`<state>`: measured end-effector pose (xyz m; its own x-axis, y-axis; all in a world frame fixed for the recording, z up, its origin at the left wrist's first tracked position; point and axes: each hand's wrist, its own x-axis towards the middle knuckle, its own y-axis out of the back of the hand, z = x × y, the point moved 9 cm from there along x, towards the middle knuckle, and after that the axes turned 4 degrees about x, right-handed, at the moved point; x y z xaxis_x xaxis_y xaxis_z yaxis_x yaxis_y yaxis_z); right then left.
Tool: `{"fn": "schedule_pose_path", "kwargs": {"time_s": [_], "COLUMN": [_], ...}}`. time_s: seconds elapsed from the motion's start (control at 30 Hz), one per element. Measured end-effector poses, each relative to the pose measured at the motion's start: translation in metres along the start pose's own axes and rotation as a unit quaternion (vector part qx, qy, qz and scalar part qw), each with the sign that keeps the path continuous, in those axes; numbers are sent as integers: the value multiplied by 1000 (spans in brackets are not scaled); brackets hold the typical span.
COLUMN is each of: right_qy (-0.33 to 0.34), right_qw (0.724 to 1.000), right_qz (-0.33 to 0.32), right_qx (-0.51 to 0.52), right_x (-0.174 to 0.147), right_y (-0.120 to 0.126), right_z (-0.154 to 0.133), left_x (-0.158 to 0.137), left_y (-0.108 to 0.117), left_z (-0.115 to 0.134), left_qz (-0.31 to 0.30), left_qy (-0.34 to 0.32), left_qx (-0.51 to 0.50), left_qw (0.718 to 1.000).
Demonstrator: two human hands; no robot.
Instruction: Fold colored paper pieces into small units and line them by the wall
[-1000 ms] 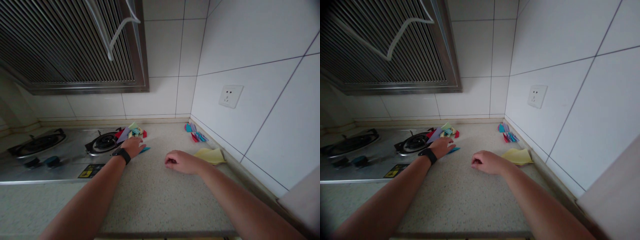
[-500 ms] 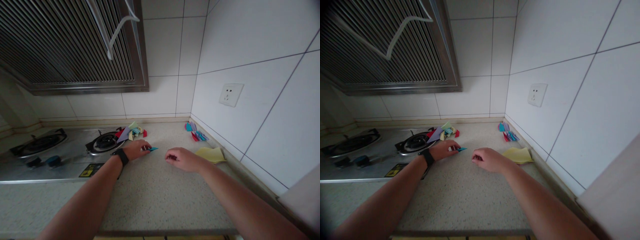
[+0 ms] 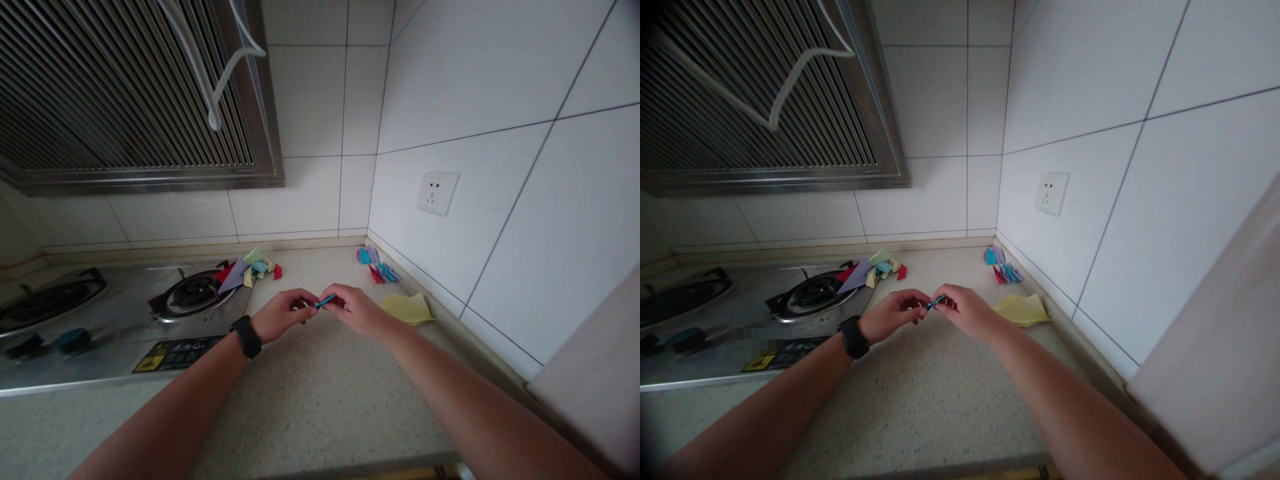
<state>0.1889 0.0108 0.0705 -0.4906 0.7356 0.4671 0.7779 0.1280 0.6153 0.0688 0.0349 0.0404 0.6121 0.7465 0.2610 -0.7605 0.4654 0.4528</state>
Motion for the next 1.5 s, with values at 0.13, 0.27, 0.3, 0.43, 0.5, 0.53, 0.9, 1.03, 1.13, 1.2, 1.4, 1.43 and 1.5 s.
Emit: {"fn": "schedule_pose_path", "kwargs": {"time_s": [0.13,0.27,0.3,0.43,0.5,0.53,0.9,1.03,1.13,1.2,1.4,1.43,1.5], "right_qy": [-36,-52,-51,-43,-38,-36,-30,-67,-78,-64,-89,-101,-115], "right_qw": [998,995,994,996,996,997,999,996,996,998,991,988,982], "right_qz": [35,41,39,36,41,44,20,2,-20,-24,-95,-114,-143], "right_qx": [42,80,83,72,64,62,29,58,50,14,-40,-37,-34], "right_x": [0,-1,-1,-1,-1,-1,-1,-3,-3,-2,-4,-6,-9], "right_y": [6,3,2,2,3,4,0,-4,-8,-8,-22,-26,-32], "right_z": [15,21,20,16,15,15,11,19,22,20,29,33,38], "left_x": [-1,-4,-5,-8,-8,-8,-9,-8,-5,-3,-3,-4,-5], "left_y": [5,15,16,16,15,14,8,6,4,1,-11,-13,-16], "left_z": [3,14,18,33,37,37,37,31,24,16,-6,-9,-13], "left_qz": [35,104,116,130,134,135,120,99,72,39,-69,-83,-104], "left_qy": [-19,-41,-48,-87,-100,-102,-75,-37,-9,17,66,68,69], "left_qx": [13,92,112,167,183,188,242,232,228,223,216,224,244], "left_qw": [999,989,986,973,969,968,960,967,971,974,972,969,962]}}
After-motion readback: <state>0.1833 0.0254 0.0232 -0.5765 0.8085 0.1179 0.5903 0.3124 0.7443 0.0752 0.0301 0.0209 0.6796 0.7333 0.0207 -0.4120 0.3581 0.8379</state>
